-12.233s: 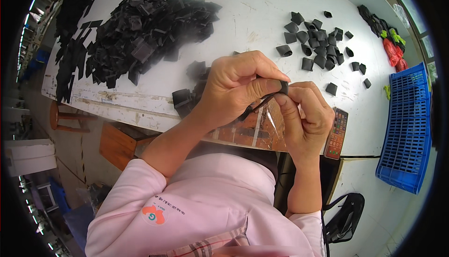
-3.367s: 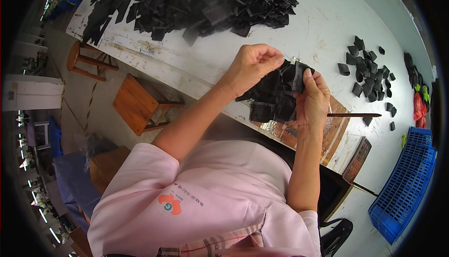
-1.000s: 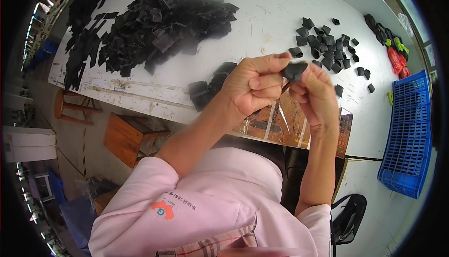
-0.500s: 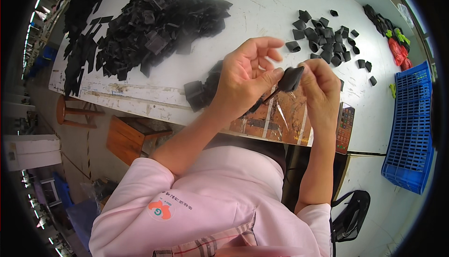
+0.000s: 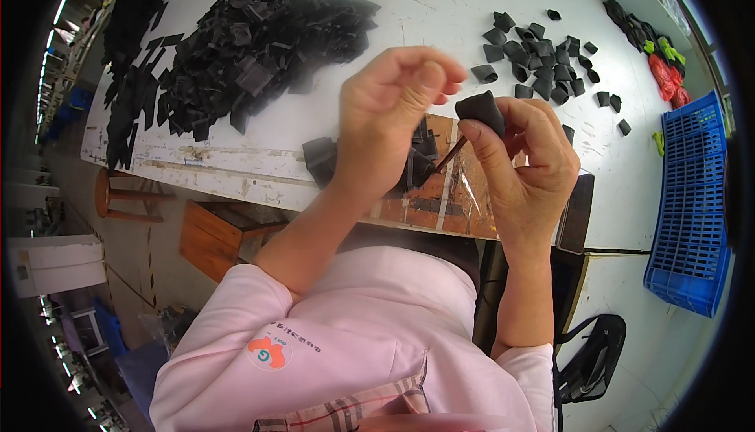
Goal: The recorder is applying a liquid adhesive using a small brush to small black rectangular components on a workbench in an industrial setting.
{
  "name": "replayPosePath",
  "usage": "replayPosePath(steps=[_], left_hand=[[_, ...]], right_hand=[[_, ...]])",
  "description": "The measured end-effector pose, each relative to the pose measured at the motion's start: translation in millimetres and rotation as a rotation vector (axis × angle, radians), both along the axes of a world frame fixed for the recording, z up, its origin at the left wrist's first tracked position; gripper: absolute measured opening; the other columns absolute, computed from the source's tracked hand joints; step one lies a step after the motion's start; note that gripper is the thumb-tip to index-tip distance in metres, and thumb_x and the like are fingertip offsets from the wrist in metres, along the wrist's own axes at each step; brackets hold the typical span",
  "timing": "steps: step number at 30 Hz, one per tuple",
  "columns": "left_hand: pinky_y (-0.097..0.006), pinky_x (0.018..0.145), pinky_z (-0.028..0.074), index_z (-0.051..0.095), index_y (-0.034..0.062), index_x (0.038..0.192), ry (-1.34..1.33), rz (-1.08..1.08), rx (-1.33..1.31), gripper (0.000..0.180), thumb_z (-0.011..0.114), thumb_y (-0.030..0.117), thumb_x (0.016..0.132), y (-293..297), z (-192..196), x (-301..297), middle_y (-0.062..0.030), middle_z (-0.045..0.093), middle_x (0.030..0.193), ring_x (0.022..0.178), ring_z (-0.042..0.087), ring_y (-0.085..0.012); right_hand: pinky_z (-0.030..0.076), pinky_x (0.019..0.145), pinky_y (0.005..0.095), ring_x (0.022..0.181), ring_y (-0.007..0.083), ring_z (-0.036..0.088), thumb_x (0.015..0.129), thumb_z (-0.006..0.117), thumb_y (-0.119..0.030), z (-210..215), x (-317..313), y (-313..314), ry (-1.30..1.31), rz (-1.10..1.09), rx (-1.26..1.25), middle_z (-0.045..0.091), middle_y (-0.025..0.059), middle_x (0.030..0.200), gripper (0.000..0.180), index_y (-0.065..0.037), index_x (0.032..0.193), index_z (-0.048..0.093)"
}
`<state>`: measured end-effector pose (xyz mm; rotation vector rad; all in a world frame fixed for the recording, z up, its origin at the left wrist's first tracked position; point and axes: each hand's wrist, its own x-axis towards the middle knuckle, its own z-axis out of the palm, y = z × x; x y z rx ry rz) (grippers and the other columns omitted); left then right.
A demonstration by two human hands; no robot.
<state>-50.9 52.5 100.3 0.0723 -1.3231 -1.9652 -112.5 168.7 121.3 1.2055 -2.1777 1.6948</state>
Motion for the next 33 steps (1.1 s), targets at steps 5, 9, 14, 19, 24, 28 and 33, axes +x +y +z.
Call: replayPosePath(steps=[5, 9, 14, 19, 24, 28, 33], left_hand=[[-0.024, 0.074, 0.042, 0.059, 0.0004, 0.092, -0.125, -0.124, -0.344, 0.017, 0.055, 0.015, 0.084, -1.3, 10.3, 3.8, -0.0074, 0.057, 0.088, 0.08, 0.052, -0.0113], [-0.026, 0.073, 0.04, 0.059, 0.0041, 0.089, 0.146, -0.249, 0.228, 0.014, 0.055, 0.016, 0.084, -5.7, -6.6, 1.2, -0.0054, 0.054, 0.084, 0.079, 0.049, -0.0147], [-0.028, 0.075, 0.039, 0.058, 0.0058, 0.093, 0.133, -0.352, 0.431, 0.014, 0.054, 0.016, 0.084, -5.8, -21.1, 1.3, -0.0055, 0.054, 0.087, 0.082, 0.049, -0.0155], [-0.028, 0.075, 0.039, 0.058, 0.0054, 0.092, 0.126, -0.247, 0.292, 0.013, 0.054, 0.016, 0.084, -1.2, -15.4, 1.8, -0.0055, 0.055, 0.088, 0.083, 0.049, -0.0149], [-0.026, 0.078, 0.039, 0.058, 0.0024, 0.089, 0.057, -0.24, 0.234, 0.012, 0.054, 0.012, 0.084, -2.9, -21.4, 8.0, -0.006, 0.056, 0.085, 0.083, 0.049, -0.0138], [-0.023, 0.076, 0.04, 0.058, 0.0016, 0.092, 0.04, -0.276, 0.189, 0.014, 0.054, 0.012, 0.084, -4.0, -14.2, 9.4, -0.0062, 0.057, 0.086, 0.08, 0.051, -0.0124], [-0.021, 0.062, 0.043, 0.061, -0.0001, 0.089, -0.229, -0.172, -0.252, 0.011, 0.059, 0.005, 0.08, -0.3, 7.1, 11.2, -0.0052, 0.059, 0.08, 0.069, 0.053, -0.009]], right_hand=[[0.038, 0.046, 0.0217, 0.055, 0.01, 0.047, 0.066, 0.069, -0.004, -0.1, 0.4, -0.3, 0.075, -0.005, 0.002, 0.053, 0.0039, 0.067, 0.017, -0.001, 0.077, 0.058], [0.034, 0.047, 0.016, 0.055, 0.0048, 0.045, 0.067, 0.07, -0.006, 3.1, 3.4, 2.1, -0.049, 0.044, 0.032, 0.053, 0.0006, 0.071, 0.018, 0.0, 0.08, 0.059], [0.037, 0.045, 0.0204, 0.051, 0.0103, 0.048, 0.069, 0.067, -0.004, -0.7, 0.9, 5.1, -0.001, 0.018, 0.018, 0.053, 0.005, 0.064, 0.013, 0.0, 0.079, 0.06], [0.037, 0.045, 0.0217, 0.051, 0.0114, 0.047, 0.072, 0.064, -0.003, 6.2, 0.6, 2.5, 0.092, -0.022, 0.092, 0.054, 0.006, 0.064, 0.009, 0.0, 0.079, 0.061], [0.037, 0.046, 0.0224, 0.051, 0.0129, 0.047, 0.073, 0.063, -0.004, -18.2, -9.0, 1.7, 0.122, 0.034, 0.004, 0.053, 0.0062, 0.063, 0.007, 0.0, 0.078, 0.061], [0.036, 0.047, 0.0219, 0.051, 0.0119, 0.047, 0.074, 0.063, -0.004, -16.2, -7.5, 6.5, 0.077, 0.032, 0.019, 0.054, 0.0059, 0.063, 0.006, 0.0, 0.077, 0.06], [0.034, 0.047, 0.0203, 0.052, 0.0091, 0.045, 0.074, 0.063, -0.005, -23.4, -13.5, 9.1, 0.008, 0.098, -0.046, 0.054, 0.0049, 0.064, 0.007, 0.001, 0.077, 0.06]])
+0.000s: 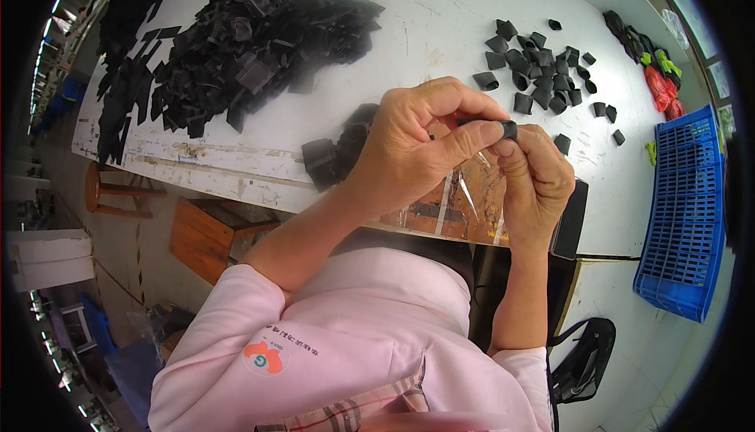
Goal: The recorder is applying a liquid adhesive using a small brush to small black rectangular components on a workbench in an industrial setting.
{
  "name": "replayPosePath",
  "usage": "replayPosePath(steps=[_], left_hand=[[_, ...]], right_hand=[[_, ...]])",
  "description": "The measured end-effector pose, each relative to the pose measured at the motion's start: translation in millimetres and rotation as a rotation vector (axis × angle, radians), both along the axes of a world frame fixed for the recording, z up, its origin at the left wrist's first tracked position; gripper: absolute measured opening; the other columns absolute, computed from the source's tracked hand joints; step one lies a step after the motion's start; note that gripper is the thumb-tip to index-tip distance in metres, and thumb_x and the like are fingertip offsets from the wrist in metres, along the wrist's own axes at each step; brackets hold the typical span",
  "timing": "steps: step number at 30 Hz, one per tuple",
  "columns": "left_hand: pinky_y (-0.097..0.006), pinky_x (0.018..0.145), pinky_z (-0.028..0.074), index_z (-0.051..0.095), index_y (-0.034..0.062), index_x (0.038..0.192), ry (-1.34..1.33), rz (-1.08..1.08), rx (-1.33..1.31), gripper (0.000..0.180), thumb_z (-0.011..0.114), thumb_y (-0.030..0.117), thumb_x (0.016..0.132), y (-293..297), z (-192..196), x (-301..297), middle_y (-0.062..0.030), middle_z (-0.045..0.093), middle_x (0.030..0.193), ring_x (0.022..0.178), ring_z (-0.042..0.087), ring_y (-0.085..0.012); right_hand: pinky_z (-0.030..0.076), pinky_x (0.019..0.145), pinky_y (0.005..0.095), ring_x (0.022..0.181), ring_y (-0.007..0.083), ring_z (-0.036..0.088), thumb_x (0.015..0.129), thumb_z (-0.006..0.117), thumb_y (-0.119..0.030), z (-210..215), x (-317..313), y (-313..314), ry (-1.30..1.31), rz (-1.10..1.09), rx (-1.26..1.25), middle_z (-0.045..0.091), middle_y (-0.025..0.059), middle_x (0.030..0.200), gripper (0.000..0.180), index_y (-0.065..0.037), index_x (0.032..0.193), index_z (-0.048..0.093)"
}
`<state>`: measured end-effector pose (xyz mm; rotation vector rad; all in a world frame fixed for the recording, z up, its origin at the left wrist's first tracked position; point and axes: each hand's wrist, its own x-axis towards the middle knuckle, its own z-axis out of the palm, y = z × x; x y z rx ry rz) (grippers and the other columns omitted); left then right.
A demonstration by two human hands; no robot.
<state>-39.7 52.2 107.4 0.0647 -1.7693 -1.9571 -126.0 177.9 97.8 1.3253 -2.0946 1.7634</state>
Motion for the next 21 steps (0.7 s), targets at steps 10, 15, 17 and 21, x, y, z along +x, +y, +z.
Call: replayPosePath(steps=[10, 15, 17, 21], left_hand=[[-0.019, 0.056, 0.041, 0.061, -0.0003, 0.079, 0.209, 0.293, -0.733, 0.003, 0.059, 0.0, 0.077, -11.2, 2.0, -6.0, -0.0042, 0.058, 0.075, 0.066, 0.051, -0.0074], [-0.018, 0.057, 0.04, 0.061, -0.0002, 0.081, 0.143, 0.172, -0.344, 0.005, 0.057, 0.002, 0.08, -8.9, -12.1, -6.5, -0.0034, 0.057, 0.074, 0.065, 0.051, -0.0066], [-0.018, 0.056, 0.041, 0.061, 0.0001, 0.08, 0.166, 0.17, -0.32, 0.004, 0.057, 0.002, 0.08, -4.7, -10.6, -11.4, -0.0037, 0.057, 0.074, 0.065, 0.051, -0.0069], [-0.02, 0.055, 0.041, 0.061, 0.0011, 0.08, 0.241, 0.232, -0.559, 0.004, 0.059, 0.0, 0.077, -10.1, -3.7, -13.0, -0.0047, 0.056, 0.072, 0.063, 0.052, -0.009]], right_hand=[[0.032, 0.045, 0.0206, 0.05, 0.0076, 0.043, 0.073, 0.064, -0.006, 11.8, -5.1, -3.2, -0.136, 0.13, 0.083, 0.053, 0.0034, 0.062, 0.009, 0.0, 0.079, 0.063], [0.034, 0.044, 0.0223, 0.049, 0.011, 0.046, 0.071, 0.065, -0.004, 23.1, -0.5, -4.5, 0.076, 0.057, 0.204, 0.053, 0.0056, 0.061, 0.008, 0.0, 0.078, 0.063], [0.034, 0.044, 0.0227, 0.048, 0.0121, 0.046, 0.072, 0.064, -0.004, 26.2, 0.3, -2.9, 0.073, 0.005, 0.215, 0.052, 0.0063, 0.06, 0.007, 0.0, 0.077, 0.062], [0.034, 0.044, 0.023, 0.048, 0.012, 0.045, 0.073, 0.063, -0.004, 26.4, -0.5, 0.4, 0.055, 0.02, 0.22, 0.051, 0.0061, 0.059, 0.007, 0.001, 0.077, 0.061]])
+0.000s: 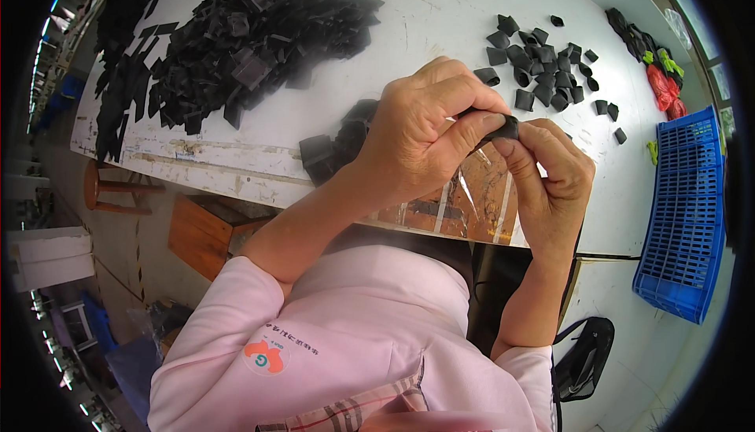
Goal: The recorder is applying a liquid adhesive using a small brush to small black rectangular components on a workbench in an industrial setting.
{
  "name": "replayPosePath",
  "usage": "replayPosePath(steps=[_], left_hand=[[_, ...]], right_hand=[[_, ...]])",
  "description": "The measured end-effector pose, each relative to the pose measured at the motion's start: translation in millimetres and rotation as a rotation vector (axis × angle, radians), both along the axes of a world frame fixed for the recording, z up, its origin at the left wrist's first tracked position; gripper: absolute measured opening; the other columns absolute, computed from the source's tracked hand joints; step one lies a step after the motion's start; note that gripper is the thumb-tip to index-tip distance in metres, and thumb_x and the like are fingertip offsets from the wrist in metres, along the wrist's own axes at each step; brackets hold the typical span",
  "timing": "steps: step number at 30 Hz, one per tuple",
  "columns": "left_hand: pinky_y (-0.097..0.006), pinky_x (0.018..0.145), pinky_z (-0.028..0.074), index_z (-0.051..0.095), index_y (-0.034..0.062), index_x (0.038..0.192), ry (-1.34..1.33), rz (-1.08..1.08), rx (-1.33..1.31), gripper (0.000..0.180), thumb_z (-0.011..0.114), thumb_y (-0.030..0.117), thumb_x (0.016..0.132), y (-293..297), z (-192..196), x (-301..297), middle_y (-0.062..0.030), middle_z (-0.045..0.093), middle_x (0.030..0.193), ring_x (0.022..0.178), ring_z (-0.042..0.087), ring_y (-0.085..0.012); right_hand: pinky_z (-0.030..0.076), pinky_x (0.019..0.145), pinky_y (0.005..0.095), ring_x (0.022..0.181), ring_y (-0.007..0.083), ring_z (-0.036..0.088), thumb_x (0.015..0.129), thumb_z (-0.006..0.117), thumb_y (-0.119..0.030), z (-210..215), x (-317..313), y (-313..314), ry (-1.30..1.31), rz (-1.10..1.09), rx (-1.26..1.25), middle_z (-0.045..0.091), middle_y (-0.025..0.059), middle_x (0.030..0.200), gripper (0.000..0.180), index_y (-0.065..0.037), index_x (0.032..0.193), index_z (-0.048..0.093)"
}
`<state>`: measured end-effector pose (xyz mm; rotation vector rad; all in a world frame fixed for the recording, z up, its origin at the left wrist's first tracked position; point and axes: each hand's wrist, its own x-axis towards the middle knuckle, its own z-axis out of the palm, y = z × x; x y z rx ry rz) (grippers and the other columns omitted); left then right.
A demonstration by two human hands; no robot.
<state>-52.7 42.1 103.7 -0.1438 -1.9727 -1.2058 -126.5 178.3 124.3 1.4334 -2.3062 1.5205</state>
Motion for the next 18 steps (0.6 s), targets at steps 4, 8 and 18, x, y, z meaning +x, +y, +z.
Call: replayPosePath(steps=[4, 8, 18], left_hand=[[-0.021, 0.054, 0.041, 0.061, 0.0013, 0.079, -0.024, 0.064, -0.053, 0.006, 0.06, -0.001, 0.074, -2.7, -4.3, 3.1, -0.0052, 0.057, 0.072, 0.062, 0.052, -0.0104], [-0.022, 0.055, 0.041, 0.061, 0.0008, 0.08, 0.037, 0.099, -0.082, 0.006, 0.06, 0.0, 0.074, -6.2, -10.4, 10.4, -0.0053, 0.058, 0.073, 0.063, 0.053, -0.0117], [-0.032, 0.061, 0.044, 0.054, 0.0002, 0.098, -0.845, 0.851, -0.159, 0.028, 0.062, 0.009, 0.073, -76.4, -143.0, 121.1, -0.0116, 0.052, 0.087, 0.074, 0.052, -0.0213]], right_hand=[[0.031, 0.043, 0.022, 0.048, 0.0106, 0.041, 0.075, 0.061, -0.004, -17.9, 2.8, -3.9, 0.002, 0.034, -0.072, 0.048, 0.0051, 0.059, 0.006, 0.001, 0.076, 0.058], [0.032, 0.045, 0.021, 0.049, 0.0097, 0.039, 0.076, 0.06, -0.001, -16.9, 4.9, -6.3, 0.191, -0.096, -0.021, 0.045, 0.0047, 0.06, 0.006, 0.001, 0.074, 0.055], [0.031, 0.046, 0.017, 0.053, 0.0045, 0.042, 0.085, 0.052, -0.027, -30.6, -23.1, -0.3, -0.322, -0.245, -0.156, 0.055, 0.0044, 0.064, 0.031, 0.002, 0.091, 0.062]])
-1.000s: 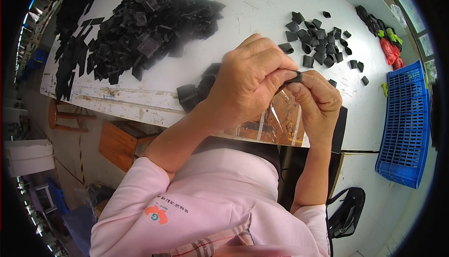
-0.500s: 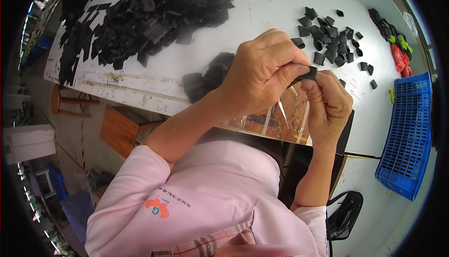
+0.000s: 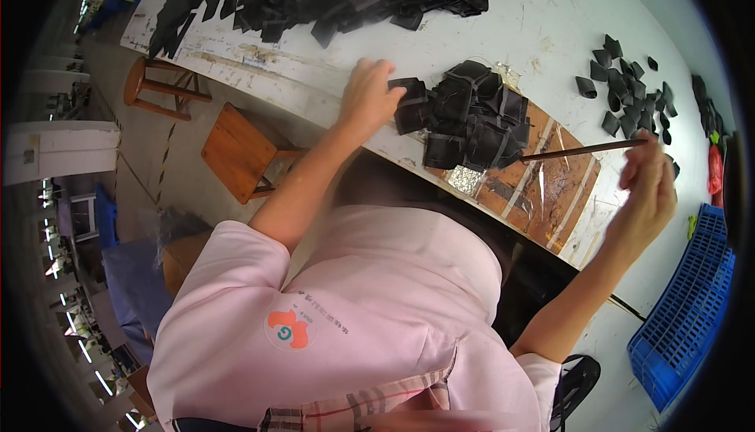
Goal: The recorder is applying a liquid adhesive using a small brush to small black rectangular components on a workbench in an industrial setting.
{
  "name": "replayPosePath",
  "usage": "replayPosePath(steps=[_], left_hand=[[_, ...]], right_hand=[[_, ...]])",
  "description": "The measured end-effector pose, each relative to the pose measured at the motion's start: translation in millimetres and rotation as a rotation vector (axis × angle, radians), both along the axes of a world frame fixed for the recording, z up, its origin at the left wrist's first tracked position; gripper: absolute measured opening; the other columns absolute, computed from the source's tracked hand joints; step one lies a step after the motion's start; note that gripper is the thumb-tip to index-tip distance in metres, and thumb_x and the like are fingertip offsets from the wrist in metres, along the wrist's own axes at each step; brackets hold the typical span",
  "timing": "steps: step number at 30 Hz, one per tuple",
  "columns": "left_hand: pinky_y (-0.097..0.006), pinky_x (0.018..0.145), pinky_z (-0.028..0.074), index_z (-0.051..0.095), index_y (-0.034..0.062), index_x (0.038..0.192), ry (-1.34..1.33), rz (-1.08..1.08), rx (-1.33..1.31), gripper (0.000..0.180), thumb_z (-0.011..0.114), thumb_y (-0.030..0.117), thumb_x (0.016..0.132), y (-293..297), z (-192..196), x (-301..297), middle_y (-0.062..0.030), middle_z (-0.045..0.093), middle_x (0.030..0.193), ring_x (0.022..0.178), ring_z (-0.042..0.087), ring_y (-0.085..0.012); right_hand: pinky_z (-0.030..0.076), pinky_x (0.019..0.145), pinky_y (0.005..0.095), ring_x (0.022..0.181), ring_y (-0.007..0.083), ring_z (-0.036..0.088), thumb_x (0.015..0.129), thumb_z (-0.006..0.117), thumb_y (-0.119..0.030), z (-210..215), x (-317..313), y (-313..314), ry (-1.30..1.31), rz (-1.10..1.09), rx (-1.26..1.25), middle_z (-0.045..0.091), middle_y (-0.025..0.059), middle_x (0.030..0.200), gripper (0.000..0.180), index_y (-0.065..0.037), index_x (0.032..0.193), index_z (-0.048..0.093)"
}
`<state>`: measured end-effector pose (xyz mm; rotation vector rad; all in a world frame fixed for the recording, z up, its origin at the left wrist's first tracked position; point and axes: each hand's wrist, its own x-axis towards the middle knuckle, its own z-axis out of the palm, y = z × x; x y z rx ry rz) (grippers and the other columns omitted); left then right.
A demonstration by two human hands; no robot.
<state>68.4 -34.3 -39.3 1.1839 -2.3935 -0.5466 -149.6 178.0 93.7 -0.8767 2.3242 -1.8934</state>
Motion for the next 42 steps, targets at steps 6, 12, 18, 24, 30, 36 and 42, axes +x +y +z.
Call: replayPosePath(steps=[6, 12, 18, 24, 30, 36, 42], left_hand=[[-0.029, 0.063, 0.042, 0.057, 0.0018, 0.079, 0.173, -0.05, 0.175, 0.007, 0.059, 0.006, 0.074, -11.5, 13.3, 5.5, -0.0082, 0.056, 0.075, 0.069, 0.053, -0.0199], [-0.018, 0.062, 0.04, 0.059, 0.0005, 0.085, 0.378, -0.493, 0.566, 0.008, 0.053, 0.0, 0.08, 25.9, 94.1, -26.9, 0.0034, 0.055, 0.072, 0.068, 0.048, -0.0032], [-0.018, 0.063, 0.04, 0.057, -0.0009, 0.093, 0.582, -0.594, 1.005, 0.014, 0.054, 0.008, 0.083, 75.3, 97.2, -51.0, -0.0005, 0.055, 0.076, 0.07, 0.047, -0.005], [-0.019, 0.056, 0.045, 0.053, -0.0036, 0.084, 0.895, -0.412, 1.276, 0.013, 0.06, 0.003, 0.076, 116.8, 85.0, -50.8, -0.0061, 0.058, 0.074, 0.065, 0.056, -0.0073], [-0.018, 0.054, 0.044, 0.054, -0.0015, 0.076, 0.807, -0.396, 1.061, 0.007, 0.061, 0.001, 0.073, 122.2, 83.5, -54.9, -0.0043, 0.058, 0.071, 0.062, 0.054, -0.0049], [-0.018, 0.052, 0.043, 0.055, -0.0009, 0.073, 0.79, -0.38, 0.887, 0.006, 0.061, 0.001, 0.073, 124.3, 83.0, -55.1, -0.0015, 0.054, 0.069, 0.059, 0.051, -0.0039], [-0.017, 0.057, 0.042, 0.055, -0.0003, 0.075, 0.719, -0.397, 0.918, 0.004, 0.059, 0.0, 0.077, 119.0, 87.1, -52.4, 0.0002, 0.055, 0.07, 0.063, 0.05, -0.0038]], right_hand=[[0.042, 0.055, 0.0183, 0.059, 0.0081, 0.053, 0.082, 0.057, -0.01, -20.3, 80.3, -1.0, 0.113, -0.057, 0.197, 0.057, 0.0055, 0.066, 0.023, 0.006, 0.098, 0.054], [0.042, 0.053, 0.0197, 0.059, 0.0094, 0.053, 0.08, 0.06, -0.016, -30.4, 94.0, -20.7, 0.124, 0.263, 0.092, 0.059, 0.0075, 0.074, 0.024, 0.003, 0.094, 0.058], [0.045, 0.059, 0.0213, 0.063, 0.0107, 0.056, 0.084, 0.055, -0.014, -46.6, 81.3, -17.1, -1.02, 0.358, -0.286, 0.061, 0.0058, 0.076, 0.016, -0.001, 0.093, 0.056], [0.049, 0.068, 0.0315, 0.076, 0.017, 0.057, 0.086, 0.051, -0.017, -50.7, 82.3, -3.5, -1.363, 0.283, -0.592, 0.059, 0.007, 0.084, 0.016, -0.002, 0.091, 0.055], [0.048, 0.064, 0.0265, 0.074, 0.0139, 0.057, 0.087, 0.05, -0.015, -48.8, 84.9, -7.5, -1.393, 0.229, -0.63, 0.06, 0.0061, 0.086, 0.014, -0.003, 0.092, 0.055], [0.049, 0.066, 0.0274, 0.074, 0.0145, 0.058, 0.086, 0.051, -0.015, -49.5, 85.1, -9.7, -1.425, 0.196, -0.617, 0.06, 0.0071, 0.086, 0.015, -0.002, 0.092, 0.056], [0.047, 0.056, 0.0255, 0.066, 0.0128, 0.056, 0.084, 0.055, -0.014, -58.5, 76.8, 1.0, -1.214, 0.38, -0.401, 0.059, 0.0063, 0.08, 0.015, -0.001, 0.091, 0.055]])
